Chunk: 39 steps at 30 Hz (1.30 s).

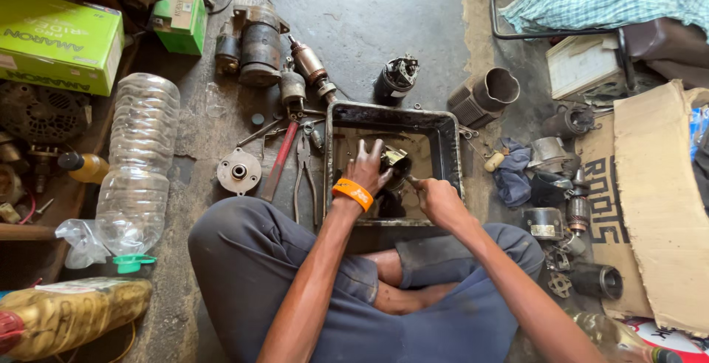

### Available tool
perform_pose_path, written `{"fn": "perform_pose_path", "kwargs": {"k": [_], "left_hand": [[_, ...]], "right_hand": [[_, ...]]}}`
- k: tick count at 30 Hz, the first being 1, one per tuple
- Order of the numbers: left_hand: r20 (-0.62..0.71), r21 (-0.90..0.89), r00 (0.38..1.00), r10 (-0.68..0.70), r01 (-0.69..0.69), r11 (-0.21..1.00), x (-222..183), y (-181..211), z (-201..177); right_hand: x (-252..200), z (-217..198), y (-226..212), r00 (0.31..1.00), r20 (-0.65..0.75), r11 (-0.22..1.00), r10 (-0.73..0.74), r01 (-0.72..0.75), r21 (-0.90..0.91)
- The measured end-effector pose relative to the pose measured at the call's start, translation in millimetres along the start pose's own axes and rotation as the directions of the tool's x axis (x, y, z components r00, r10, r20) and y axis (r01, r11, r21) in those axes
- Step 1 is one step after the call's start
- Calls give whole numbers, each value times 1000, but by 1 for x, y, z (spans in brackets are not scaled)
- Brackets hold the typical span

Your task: The person scrubs a metal engine piston with a brush inside a tray of dark liquid, rotating the part to clean multiple surfaces. The person then pours a yellow liquid from a plastic bottle onto the piston to rinse it.

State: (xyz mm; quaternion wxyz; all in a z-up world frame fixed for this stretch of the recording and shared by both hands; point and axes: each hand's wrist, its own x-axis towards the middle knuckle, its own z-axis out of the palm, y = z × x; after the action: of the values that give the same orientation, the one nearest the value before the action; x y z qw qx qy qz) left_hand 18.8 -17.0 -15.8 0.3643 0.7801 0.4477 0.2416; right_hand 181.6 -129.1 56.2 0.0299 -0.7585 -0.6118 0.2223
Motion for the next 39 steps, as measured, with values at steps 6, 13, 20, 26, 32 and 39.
{"fn": "perform_pose_path", "kwargs": {"k": [6, 13, 20, 26, 32, 39], "left_hand": [[31, 15, 999, -21, 20, 1000, 4, 8, 1], [56, -4, 998, 20, -20, 1000, -1, 12, -1], [51, -16, 998, 43, -42, 999, -6, 15, -2], [-19, 26, 997, 69, -68, 997, 0, 12, 0], [24, -2, 1000, -4, 4, 1000, 3, 2, 6], [6, 5, 999, -50, 50, 999, 4, -7, 16]], "right_hand": [[8, -9, 12, 983, 181, 917, 4, -75, 391], [-10, -17, -5, 989, -120, 996, 91, -91, 9], [-22, -10, -11, 982, 171, 802, 87, -170, 572], [-27, -18, 6, 962, -273, 997, -25, 44, 62], [-49, -3, -5, 994, -52, 976, 96, -84, 201], [-48, -19, 15, 980, -192, 996, 46, -30, 84]]}}
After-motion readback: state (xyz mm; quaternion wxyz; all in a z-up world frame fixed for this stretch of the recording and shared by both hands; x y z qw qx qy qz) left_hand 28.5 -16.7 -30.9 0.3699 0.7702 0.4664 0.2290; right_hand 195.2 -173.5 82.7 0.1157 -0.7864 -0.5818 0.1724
